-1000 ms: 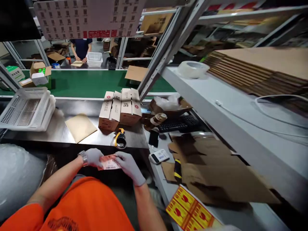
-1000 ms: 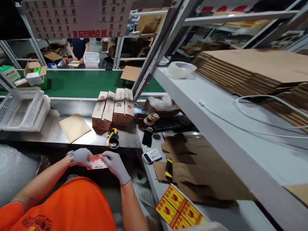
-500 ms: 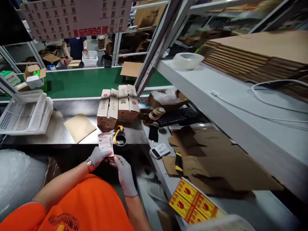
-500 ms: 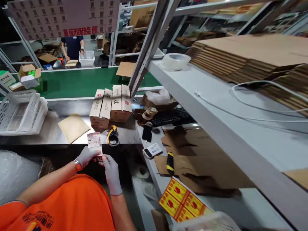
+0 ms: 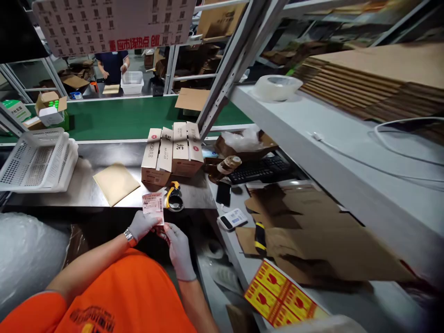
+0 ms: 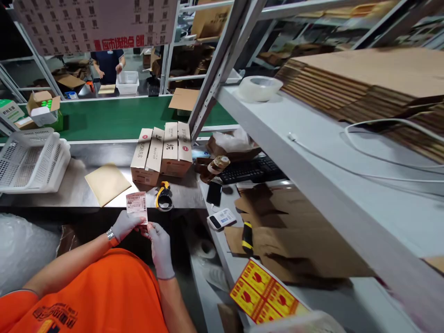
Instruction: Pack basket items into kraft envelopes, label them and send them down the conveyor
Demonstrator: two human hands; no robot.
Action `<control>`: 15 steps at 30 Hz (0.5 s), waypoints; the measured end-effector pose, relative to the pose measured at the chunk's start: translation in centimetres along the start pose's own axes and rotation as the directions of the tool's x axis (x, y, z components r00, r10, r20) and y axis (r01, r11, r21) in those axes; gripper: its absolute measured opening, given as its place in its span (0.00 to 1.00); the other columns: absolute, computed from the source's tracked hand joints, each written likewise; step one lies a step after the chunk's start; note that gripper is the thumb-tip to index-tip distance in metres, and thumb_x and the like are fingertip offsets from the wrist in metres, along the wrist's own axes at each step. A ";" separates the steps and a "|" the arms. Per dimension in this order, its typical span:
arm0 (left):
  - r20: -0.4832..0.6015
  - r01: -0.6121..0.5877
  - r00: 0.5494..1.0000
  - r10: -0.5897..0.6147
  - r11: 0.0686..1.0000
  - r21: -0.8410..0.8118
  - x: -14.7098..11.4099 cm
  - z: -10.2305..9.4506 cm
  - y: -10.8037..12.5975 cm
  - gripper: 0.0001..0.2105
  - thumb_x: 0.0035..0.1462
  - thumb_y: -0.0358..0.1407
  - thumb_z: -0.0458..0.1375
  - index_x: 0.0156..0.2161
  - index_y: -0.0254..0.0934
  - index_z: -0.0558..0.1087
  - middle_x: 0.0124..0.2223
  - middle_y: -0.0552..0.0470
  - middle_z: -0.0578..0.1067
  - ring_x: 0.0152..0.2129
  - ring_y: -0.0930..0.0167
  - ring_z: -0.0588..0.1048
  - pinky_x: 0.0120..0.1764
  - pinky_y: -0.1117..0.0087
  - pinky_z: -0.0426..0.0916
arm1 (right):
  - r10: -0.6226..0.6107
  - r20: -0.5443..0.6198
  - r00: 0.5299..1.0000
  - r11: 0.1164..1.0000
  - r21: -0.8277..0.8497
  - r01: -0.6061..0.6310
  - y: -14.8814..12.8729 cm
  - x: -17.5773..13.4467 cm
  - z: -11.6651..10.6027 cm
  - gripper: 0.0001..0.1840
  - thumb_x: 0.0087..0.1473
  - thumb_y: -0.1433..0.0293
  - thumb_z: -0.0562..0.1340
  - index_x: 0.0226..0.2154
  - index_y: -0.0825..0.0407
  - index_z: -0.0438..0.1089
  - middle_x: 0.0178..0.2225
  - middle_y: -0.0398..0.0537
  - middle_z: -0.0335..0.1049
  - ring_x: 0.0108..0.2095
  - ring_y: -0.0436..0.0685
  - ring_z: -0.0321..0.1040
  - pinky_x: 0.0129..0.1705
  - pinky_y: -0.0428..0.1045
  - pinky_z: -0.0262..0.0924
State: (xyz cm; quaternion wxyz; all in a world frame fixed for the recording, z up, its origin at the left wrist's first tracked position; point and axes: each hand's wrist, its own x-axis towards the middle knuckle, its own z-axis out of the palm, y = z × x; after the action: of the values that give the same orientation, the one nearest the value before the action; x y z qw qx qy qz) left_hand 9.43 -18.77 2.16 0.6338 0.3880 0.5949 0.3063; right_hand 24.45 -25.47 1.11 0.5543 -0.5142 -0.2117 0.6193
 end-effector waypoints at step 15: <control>-0.117 -0.054 0.991 0.071 0.988 0.143 0.2 -0.7 -0.5 0.29 0.57 0.33 0.76 0.63 0.34 0.79 0.61 0.32 0.84 0.53 0.52 0.85 0.60 0.48 0.80 | -0.029 -0.110 0.993 1.000 -0.010 0.028 0.7 0.6 -0.8 0.35 0.36 0.37 0.86 0.29 0.51 0.87 0.30 0.50 0.85 0.33 0.60 0.79 0.41 0.57 0.78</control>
State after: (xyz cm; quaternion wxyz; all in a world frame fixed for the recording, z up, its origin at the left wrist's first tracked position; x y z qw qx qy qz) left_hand 8.76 -18.78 1.68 0.5579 0.4304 0.6398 0.3069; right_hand 24.89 -25.40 -0.06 0.5717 -0.5470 -0.1907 0.5811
